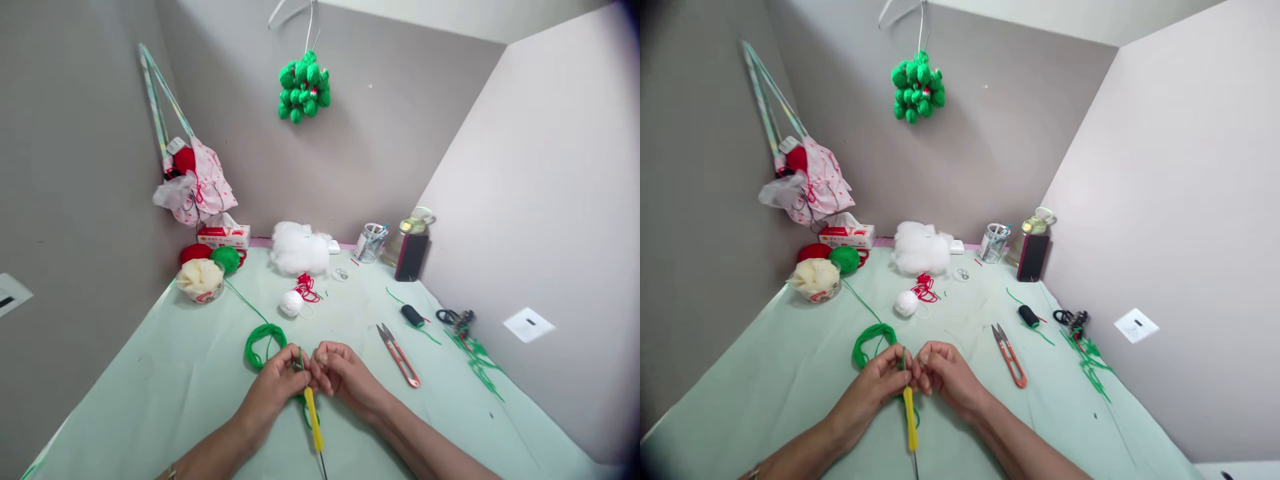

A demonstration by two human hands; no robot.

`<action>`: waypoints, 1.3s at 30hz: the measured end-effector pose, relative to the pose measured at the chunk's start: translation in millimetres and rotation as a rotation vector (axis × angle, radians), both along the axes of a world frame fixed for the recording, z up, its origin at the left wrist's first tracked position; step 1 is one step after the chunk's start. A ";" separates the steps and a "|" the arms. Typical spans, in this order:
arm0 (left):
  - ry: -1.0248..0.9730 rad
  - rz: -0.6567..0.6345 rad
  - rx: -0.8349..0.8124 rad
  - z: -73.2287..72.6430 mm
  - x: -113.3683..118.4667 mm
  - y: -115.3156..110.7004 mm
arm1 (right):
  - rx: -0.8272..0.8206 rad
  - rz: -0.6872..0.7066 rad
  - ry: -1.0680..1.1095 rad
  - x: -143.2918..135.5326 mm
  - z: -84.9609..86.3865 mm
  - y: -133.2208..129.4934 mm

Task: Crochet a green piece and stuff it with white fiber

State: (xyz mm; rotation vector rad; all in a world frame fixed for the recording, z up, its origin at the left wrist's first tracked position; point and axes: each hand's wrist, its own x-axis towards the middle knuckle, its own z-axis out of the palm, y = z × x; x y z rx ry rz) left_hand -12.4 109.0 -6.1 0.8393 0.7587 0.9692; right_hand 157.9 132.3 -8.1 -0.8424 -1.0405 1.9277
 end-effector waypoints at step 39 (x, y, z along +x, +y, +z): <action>0.327 -0.068 0.161 -6.8 -3.2 1.3 | -0.002 0.073 -0.041 6.7 9.6 -13.0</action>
